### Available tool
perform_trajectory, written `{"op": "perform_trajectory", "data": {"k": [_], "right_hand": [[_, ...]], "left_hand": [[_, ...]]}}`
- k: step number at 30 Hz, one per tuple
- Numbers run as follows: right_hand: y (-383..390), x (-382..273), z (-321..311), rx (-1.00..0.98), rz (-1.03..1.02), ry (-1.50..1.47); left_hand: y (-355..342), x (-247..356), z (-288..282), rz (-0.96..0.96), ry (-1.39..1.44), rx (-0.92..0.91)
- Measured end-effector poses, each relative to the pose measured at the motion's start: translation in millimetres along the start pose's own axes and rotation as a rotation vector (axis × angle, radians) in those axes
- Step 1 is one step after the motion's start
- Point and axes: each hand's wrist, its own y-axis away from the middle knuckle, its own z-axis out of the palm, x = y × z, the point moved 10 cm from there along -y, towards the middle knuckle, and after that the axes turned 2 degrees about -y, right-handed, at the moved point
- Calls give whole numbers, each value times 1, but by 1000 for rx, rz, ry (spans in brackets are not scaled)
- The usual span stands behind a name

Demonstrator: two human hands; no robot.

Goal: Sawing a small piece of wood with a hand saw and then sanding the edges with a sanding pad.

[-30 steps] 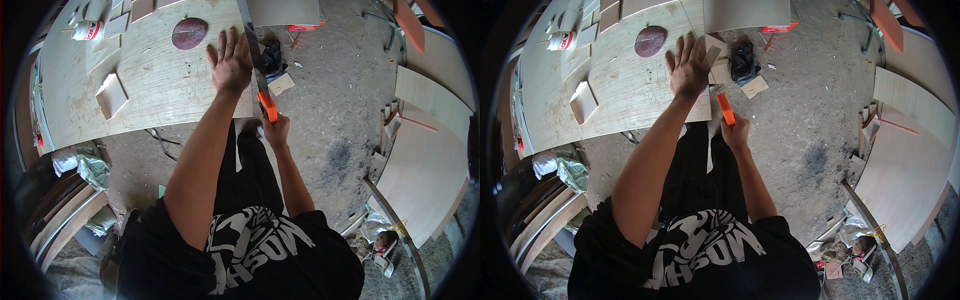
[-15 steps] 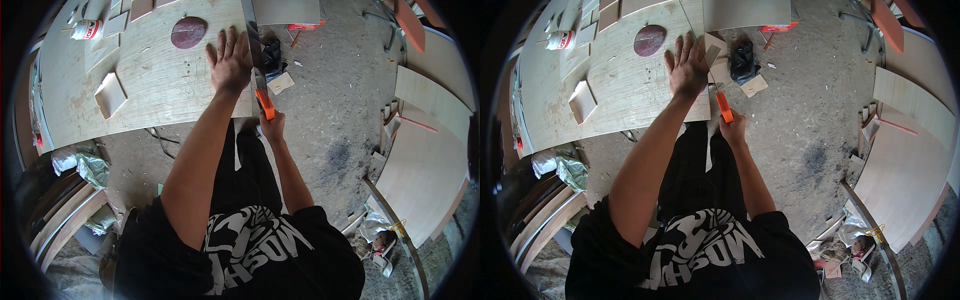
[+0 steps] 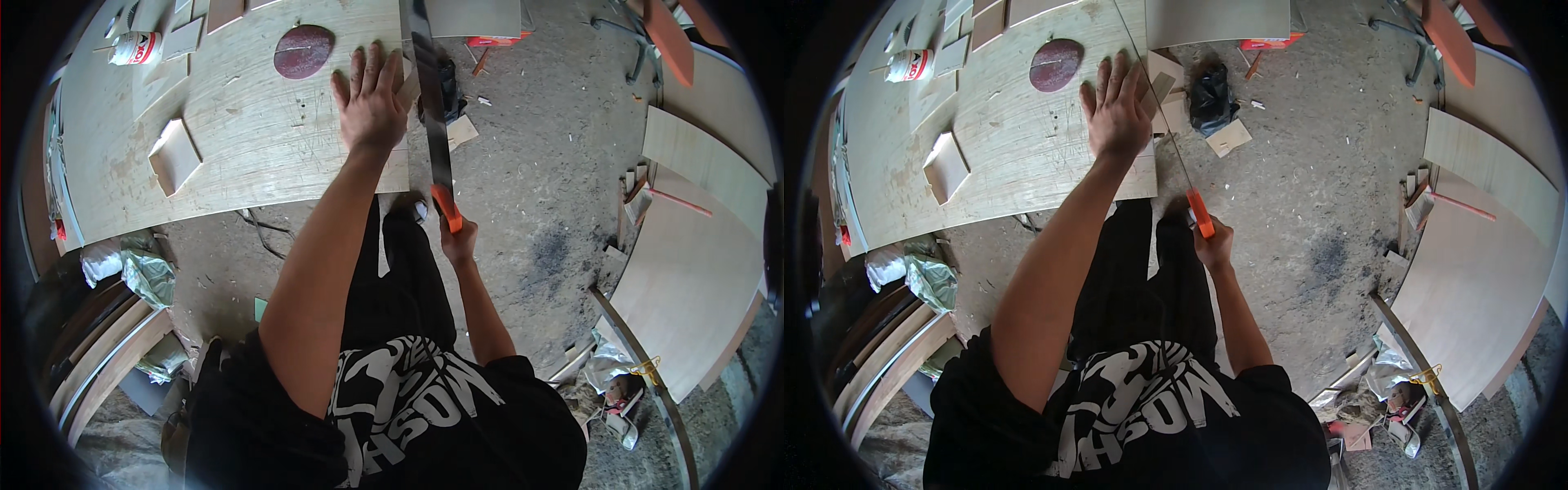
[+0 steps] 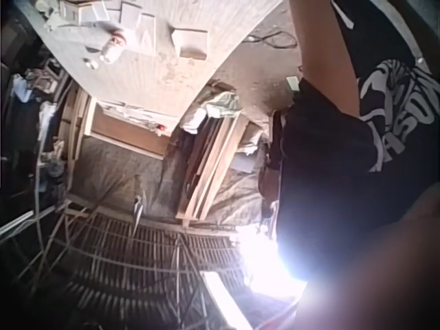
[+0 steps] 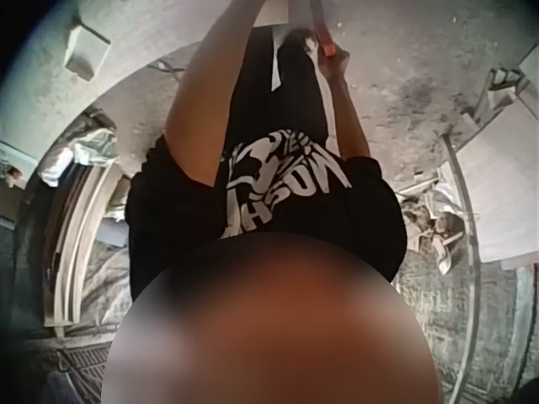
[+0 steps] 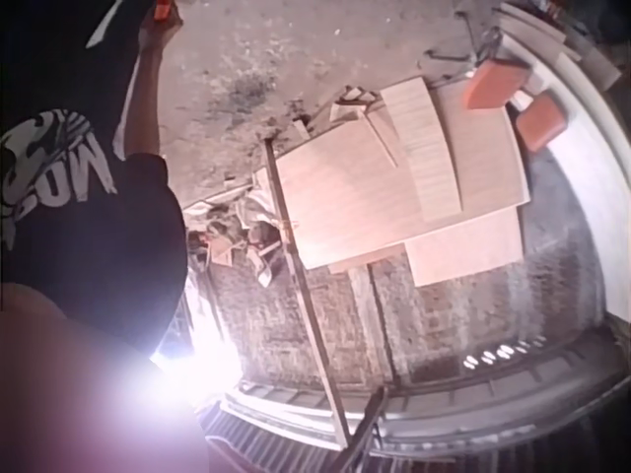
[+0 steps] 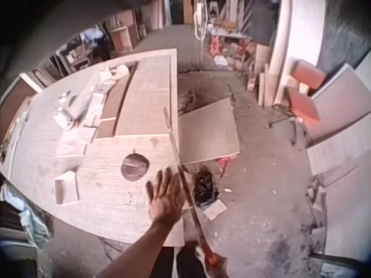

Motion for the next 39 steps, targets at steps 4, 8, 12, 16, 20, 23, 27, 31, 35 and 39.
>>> {"op": "perform_trajectory", "data": {"k": [4, 8, 12, 16, 20, 23, 27, 31, 35, 39], "right_hand": [[-17, -20, 4, -13, -27, 11], [-41, -36, 7, -10, -56, 39], [-47, -39, 8, 4, -83, 23], [-50, -33, 12, -5, -61, 29], [-56, -17, 19, -30, -27, 69], [-44, 12, 16, 1, -37, 112], [-8, 51, -3, -67, 93, 192], [4, 7, -18, 44, -177, 4], [-6, -21, -12, 28, -176, -60], [-27, -25, -7, -27, -63, 91]], "left_hand": [[-1, 3, -3, -10, 1, 0], [-1, 5, -3, -24, 3, -10], [-1, 4, -2, -22, -17, -13], [0, 2, -1, -19, -15, -11], [-1, 3, -2, -18, 7, -2], [-1, 6, -3, -13, 19, -18], [-2, 3, -3, -19, -14, -39], [0, 3, 1, -4, -55, -22], [-1, 1, 2, 6, -57, 12], [-2, 1, -1, -13, -23, 27]]}}
